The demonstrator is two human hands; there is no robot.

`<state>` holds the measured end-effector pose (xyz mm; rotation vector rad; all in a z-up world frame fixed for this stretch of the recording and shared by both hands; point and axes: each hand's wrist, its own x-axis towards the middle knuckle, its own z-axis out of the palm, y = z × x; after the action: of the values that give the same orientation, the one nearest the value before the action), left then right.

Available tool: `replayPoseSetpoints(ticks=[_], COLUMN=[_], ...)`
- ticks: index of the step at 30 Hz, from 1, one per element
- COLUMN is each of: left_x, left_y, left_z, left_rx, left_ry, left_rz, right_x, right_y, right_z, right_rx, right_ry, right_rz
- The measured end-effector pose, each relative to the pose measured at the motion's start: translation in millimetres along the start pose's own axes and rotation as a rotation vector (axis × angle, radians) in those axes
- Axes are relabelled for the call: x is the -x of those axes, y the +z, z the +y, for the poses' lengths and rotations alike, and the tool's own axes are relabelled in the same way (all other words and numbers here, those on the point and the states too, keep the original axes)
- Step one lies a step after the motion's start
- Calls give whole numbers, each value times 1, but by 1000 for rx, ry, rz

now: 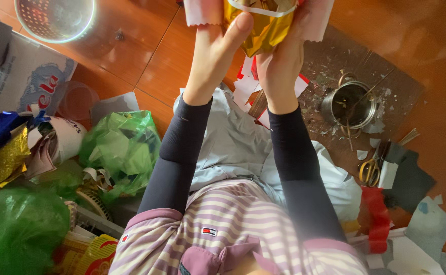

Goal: The person sits on the floor and decorates a wooden lattice structure. They wrap a gold foil sheet around the base of the structure and then repeatedly apply strips of red and white paper to the sides using a brush and adhesive from a metal container.

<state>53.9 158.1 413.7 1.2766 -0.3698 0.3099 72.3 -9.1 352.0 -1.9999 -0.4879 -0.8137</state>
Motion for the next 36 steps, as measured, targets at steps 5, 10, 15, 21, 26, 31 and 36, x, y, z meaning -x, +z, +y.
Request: replayPoseSetpoints(ticks=[5,10,15,21,26,31,36], left_x=[-4,-7,-6,-4,-2,-5,-4], left_y=[4,-1,4,4,4,3,6], left_z=[12,13,23,34,37,38,39], left_rx=[20,-137,-179,-254,-168,-189,-124], left_ry=[-18,21,84,86,25,21,19], left_rz=[-20,-53,-34,-72,-107,-99,-106], right_x=[6,-5,-24,-47,-53,-52,-53], right_y=[7,1,-10,-31,-49,-63,-52], right_z=[-3,-15,-53,-92,-111,-112,-103], right_rx=[-211,-720,-869,-144,87,-99,-213], right_ry=[223,369,410,111,71,-133,-8], right_rz=[25,12,55,70,21,52,145])
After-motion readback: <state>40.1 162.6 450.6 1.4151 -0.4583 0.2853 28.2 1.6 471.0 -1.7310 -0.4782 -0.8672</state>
